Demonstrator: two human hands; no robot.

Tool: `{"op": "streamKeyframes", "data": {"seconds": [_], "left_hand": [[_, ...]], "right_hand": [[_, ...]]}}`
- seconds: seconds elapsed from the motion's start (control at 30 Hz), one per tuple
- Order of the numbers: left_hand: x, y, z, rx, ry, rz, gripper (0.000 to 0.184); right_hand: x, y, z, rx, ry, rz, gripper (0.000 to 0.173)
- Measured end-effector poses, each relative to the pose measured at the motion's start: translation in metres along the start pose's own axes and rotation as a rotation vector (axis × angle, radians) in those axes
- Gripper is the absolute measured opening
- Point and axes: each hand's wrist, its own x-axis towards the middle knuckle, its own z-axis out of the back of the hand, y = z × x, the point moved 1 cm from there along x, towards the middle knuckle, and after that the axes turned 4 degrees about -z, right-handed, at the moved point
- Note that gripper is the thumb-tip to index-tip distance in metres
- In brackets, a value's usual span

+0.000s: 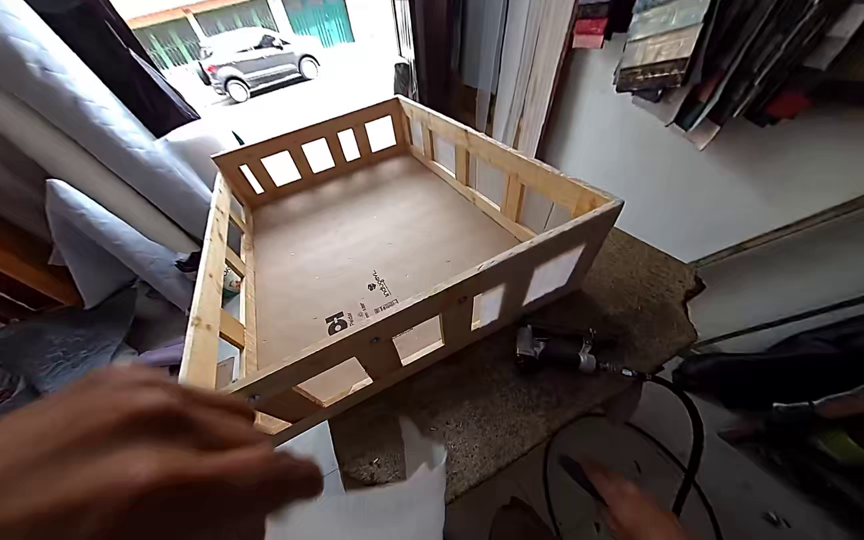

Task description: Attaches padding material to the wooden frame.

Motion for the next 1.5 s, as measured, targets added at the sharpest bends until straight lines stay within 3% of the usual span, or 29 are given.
{"op": "streamKeyframes", "data": {"seconds": [0.17,0.27,0.33,0.37,0.43,0.5,0.53,0.6,0.63,0.7,0.73,0.8,0.87,0.9,0.97,1.03,1.1,1.17,1.2,1.3,1.37,1.43,1.5], "left_hand": [[0.058,0.069,0.042,0.406,0.014,-0.274,0.015],[0.099,0.087,0.061,0.533,0.097,-0.254,0.015],[0.123,0.099,0.062,0.597,0.153,-0.179,0.016],[0.133,0.105,0.061,0.646,0.177,-0.128,0.017],[0.154,0.109,0.058,0.725,0.218,-0.001,0.02],[0.175,0.114,0.056,0.766,0.19,0.033,0.02],[0.187,0.116,0.055,0.774,0.169,0.031,0.019],[0.216,0.119,0.055,0.769,0.141,0.028,0.015],[0.232,0.12,0.056,0.77,0.122,0.033,0.014],[0.257,0.124,0.057,0.79,0.043,0.057,0.016],[0.266,0.129,0.057,0.801,-0.009,0.066,0.016],[0.273,0.147,0.054,0.813,-0.138,0.076,0.016],[0.271,0.166,0.043,0.791,-0.29,0.085,0.018],[0.268,0.174,0.033,0.755,-0.399,0.089,0.019],[0.259,0.178,0.003,0.624,-0.642,0.197,0.034],[0.252,0.169,-0.047,0.318,-0.816,0.451,0.064],[0.249,0.166,-0.113,-0.243,-0.905,0.58,0.089],[0.256,0.17,-0.166,-0.756,-0.95,0.442,0.079],[0.261,0.17,-0.18,-0.849,-0.943,0.344,0.068],[0.265,0.167,-0.182,-0.579,-1.048,0.249,0.025],[0.254,0.168,-0.171,-0.418,-1.126,0.245,0.006],[0.241,0.17,-0.168,-0.306,-1.136,0.261,0.012],[0.233,0.17,-0.177,-0.201,-1.132,0.271,0.013]], "right_hand": [[0.122,0.097,-0.003,-0.048,-0.047,0.165,0.065],[0.149,0.126,0.019,-0.049,0.017,0.255,0.074],[0.145,0.128,0.047,0.08,0.006,0.215,0.079],[0.139,0.126,0.068,0.208,-0.078,0.166,0.071],[0.121,0.123,0.11,0.508,-0.458,0.097,0.053],[0.116,0.122,0.142,0.627,-0.743,0.208,0.065],[0.118,0.124,0.155,0.636,-0.741,0.317,0.075],[0.132,0.133,0.175,0.562,-0.54,0.508,0.083],[0.14,0.138,0.184,0.524,-0.412,0.576,0.071],[0.157,0.143,0.193,0.578,-0.307,0.714,0.023],[0.161,0.141,0.196,0.716,-0.285,0.778,0.022],[0.164,0.129,0.202,1.095,-0.132,0.825,0.045],[0.164,0.113,0.202,1.164,-0.063,0.822,0.059],[0.166,0.108,0.199,1.037,-0.101,0.814,0.054],[0.173,0.107,0.185,0.892,-0.216,0.768,0.028],[0.183,0.112,0.178,1.133,-0.179,0.707,0.01],[0.194,0.113,0.176,1.277,-0.09,0.681,0.009],[0.205,0.114,0.169,1.329,-0.04,0.637,0.011],[0.209,0.114,0.165,1.345,-0.032,0.575,0.014],[0.217,0.111,0.138,1.099,0.001,0.344,0.047],[0.214,0.102,0.107,0.649,0.031,0.281,0.067],[0.21,0.09,0.062,0.182,0.103,0.346,0.065],[0.2,0.08,0.022,-0.068,0.082,0.44,0.043]]}}
